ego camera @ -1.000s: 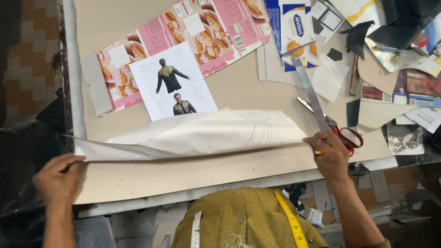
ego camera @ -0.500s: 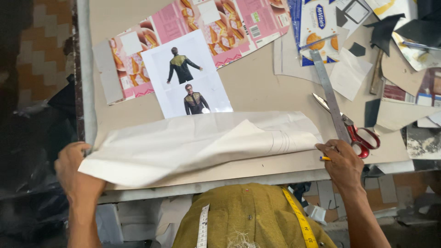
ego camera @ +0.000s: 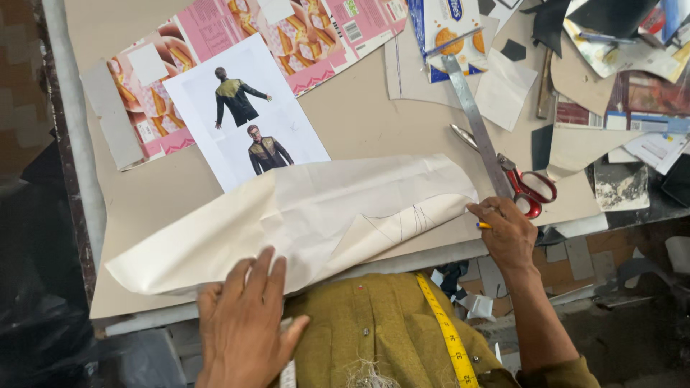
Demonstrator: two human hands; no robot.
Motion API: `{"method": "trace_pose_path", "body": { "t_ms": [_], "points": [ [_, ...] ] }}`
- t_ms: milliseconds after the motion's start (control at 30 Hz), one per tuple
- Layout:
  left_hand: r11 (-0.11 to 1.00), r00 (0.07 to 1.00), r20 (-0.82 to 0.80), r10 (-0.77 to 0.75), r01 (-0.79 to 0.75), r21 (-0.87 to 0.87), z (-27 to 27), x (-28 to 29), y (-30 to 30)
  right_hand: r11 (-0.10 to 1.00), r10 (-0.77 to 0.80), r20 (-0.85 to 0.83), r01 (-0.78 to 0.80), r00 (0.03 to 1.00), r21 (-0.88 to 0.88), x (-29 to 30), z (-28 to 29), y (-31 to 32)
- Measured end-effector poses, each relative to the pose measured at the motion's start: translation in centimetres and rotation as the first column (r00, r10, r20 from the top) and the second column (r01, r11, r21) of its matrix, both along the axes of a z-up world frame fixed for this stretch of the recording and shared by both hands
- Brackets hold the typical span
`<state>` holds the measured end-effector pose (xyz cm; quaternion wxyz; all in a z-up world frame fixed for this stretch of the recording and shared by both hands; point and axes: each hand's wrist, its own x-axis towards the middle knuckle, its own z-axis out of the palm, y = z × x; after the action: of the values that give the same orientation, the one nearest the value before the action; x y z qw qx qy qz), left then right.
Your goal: The person uses a metal ruler and pencil to draw straight lines on a large white paper pattern laid on a worktable. They repeatedly reposition the ruler and mark measurements, occasionally folding the paper to align edges. A printed reference image of a jacket is visible nearby.
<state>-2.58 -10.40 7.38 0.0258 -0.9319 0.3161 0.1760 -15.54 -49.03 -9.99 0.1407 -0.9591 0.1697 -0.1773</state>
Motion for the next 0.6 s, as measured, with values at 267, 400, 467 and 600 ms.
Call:
{"method": "trace_pose_path", "body": {
  "t_ms": [267, 400, 467, 600],
  "points": [
    [0.577, 0.964, -0.123, -0.237, 0.241, 0.780, -4.0, 2.3, -0.7, 0.999, 0.031, 0.024, -0.031, 0.999, 0.011, 0.1, 0.4, -0.5],
    [0.955, 0.955, 0.025, -0.296, 0.296, -0.026, -7.7, 3.8, 1.5, 0.998, 0.018, 0.054, -0.021, 0.998, 0.056, 0.0, 0.3, -0.3],
    [0.930, 0.931, -0.052, -0.362, 0.357, -0.090, -9.3, 4.7, 2.0, 0.998, 0.016, 0.051, -0.018, 0.999, 0.055, -0.1, 0.4, -0.5],
    [0.970, 0.924, -0.296, -0.242, 0.230, -0.077, -9.6, 7.8, 1.9, 0.998, 0.048, 0.045, -0.050, 0.998, 0.038, -0.4, 0.5, -0.5]
  ]
}}
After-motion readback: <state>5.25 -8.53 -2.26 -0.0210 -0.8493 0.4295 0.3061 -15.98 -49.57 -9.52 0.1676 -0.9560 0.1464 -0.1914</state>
